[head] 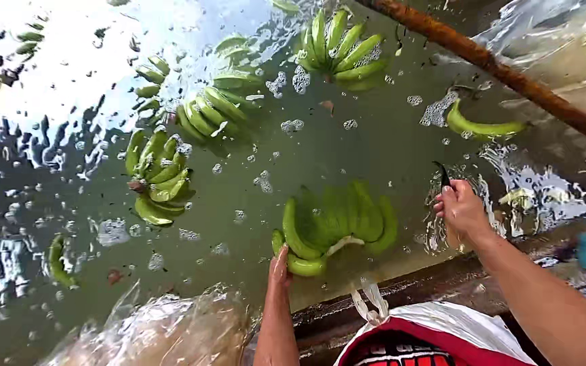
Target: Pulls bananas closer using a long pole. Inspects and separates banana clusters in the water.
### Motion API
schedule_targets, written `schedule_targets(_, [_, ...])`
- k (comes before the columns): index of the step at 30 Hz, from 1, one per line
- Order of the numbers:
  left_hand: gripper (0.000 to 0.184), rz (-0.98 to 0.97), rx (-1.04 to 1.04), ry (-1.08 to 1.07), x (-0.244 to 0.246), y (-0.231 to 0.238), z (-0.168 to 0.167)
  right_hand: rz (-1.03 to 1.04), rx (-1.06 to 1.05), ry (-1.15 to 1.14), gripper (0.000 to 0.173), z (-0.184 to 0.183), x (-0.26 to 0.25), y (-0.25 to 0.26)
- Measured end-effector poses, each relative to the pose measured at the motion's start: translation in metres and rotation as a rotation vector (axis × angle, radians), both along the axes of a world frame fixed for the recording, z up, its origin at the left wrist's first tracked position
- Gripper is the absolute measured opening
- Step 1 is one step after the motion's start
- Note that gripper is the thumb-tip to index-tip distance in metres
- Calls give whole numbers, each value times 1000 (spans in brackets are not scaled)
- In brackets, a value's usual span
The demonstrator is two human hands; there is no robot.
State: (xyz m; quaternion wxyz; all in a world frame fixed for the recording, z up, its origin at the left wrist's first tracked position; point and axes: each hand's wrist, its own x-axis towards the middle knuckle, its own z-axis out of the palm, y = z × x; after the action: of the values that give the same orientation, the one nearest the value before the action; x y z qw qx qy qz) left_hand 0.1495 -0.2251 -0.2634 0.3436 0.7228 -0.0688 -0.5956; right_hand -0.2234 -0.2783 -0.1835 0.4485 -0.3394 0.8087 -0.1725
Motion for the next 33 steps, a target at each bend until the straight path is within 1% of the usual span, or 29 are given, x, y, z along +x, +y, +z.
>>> schedule_targets(2, [40,-37,49,101,-2,14,5,182,43,-86,39,8,15,3])
schedule_targets(3, [43,-63,96,155,-4,20,10,289,105,-133,39,8,23,5])
schedule_targets(4, [50,-80,138,207,-8,24,14,386,186,-164,38,7,31,7])
schedule_targets(6, [66,-85,189,279,-17,31,21,488,319,-183,36,-3,46,14])
schedule_targets(7, [67,-84,191,307,-20,34,23,506,361,-162,37,-9,51,18])
schedule_targets(10, [48,-160,184,336,-30,47,27,544,427,6,44,-21,55,20])
schedule_targets(11, [44,-202,170,350,-32,51,29,558,442,64,47,-21,54,19])
schedule_targets(13, [43,-234,142,395,-41,58,35,559,449,159,49,-21,53,15])
schedule_targets(16, [39,-137,135,399,-75,58,54,546,420,264,50,-21,54,4])
schedule_targets(18, [40,-42,135,389,-101,55,65,593,459,309,50,-18,55,-5])
schedule_targets(21, [46,37,118,381,-131,52,75,742,531,222,51,0,45,7])
schedule_targets(22, [47,37,98,388,-137,50,75,747,516,166,51,7,37,17])
schedule_targets(23, [47,33,76,397,-142,50,73,687,479,117,50,11,26,29])
schedule_targets(25, [46,31,54,422,-147,52,69,464,404,104,49,8,-3,43])
schedule_targets(27, [45,36,52,434,-147,48,65,339,419,129,50,-1,-26,38])
schedule_targets(30, [41,32,38,445,-141,46,59,201,499,60,49,-5,-28,22])
schedule_targets(33, [35,23,15,437,-135,46,57,11,499,-30,46,-9,-16,14])
